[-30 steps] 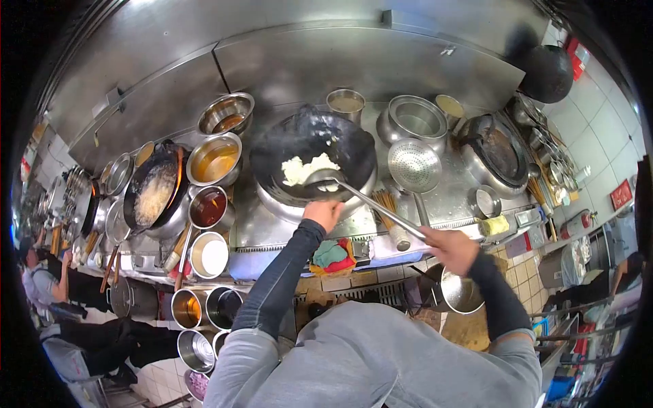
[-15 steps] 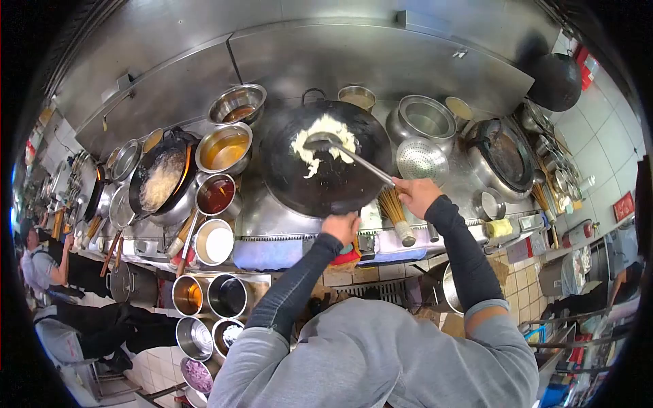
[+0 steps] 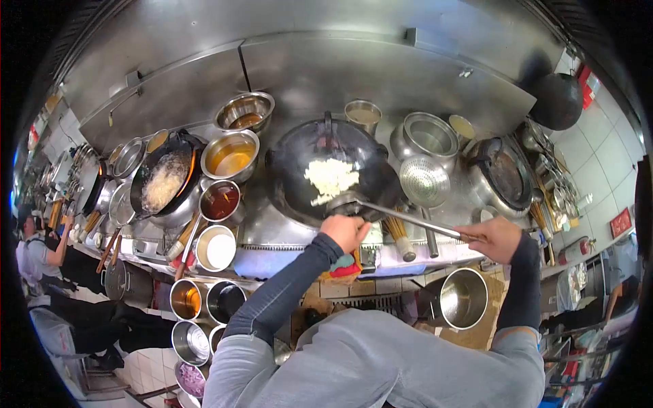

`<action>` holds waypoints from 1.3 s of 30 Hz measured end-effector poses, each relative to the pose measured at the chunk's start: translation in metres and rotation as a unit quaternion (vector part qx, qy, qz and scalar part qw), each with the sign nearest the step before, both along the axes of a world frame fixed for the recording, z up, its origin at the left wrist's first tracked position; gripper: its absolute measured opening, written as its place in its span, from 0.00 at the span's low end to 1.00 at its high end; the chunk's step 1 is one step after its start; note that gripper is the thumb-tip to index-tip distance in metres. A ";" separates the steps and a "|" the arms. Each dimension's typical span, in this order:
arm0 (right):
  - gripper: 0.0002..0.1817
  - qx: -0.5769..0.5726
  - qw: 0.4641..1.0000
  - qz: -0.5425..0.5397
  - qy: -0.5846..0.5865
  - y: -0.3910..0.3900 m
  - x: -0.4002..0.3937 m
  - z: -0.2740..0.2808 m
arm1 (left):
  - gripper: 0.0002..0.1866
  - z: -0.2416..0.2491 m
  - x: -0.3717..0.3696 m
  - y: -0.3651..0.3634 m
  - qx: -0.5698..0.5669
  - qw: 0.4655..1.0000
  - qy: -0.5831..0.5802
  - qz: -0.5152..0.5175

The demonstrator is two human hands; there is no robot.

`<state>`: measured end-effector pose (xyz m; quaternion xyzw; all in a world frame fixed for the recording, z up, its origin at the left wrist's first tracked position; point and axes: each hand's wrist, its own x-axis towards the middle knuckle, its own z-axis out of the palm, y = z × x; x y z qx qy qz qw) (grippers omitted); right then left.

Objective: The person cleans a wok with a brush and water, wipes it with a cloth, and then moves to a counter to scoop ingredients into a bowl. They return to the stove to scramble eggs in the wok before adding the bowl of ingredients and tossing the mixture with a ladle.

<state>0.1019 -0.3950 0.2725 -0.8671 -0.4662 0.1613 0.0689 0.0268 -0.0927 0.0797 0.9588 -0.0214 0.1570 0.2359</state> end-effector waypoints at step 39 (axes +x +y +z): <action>0.20 0.335 0.892 -0.205 0.224 0.179 0.034 -0.264 | 0.17 -0.102 0.028 0.039 -0.106 0.984 -0.060 0.129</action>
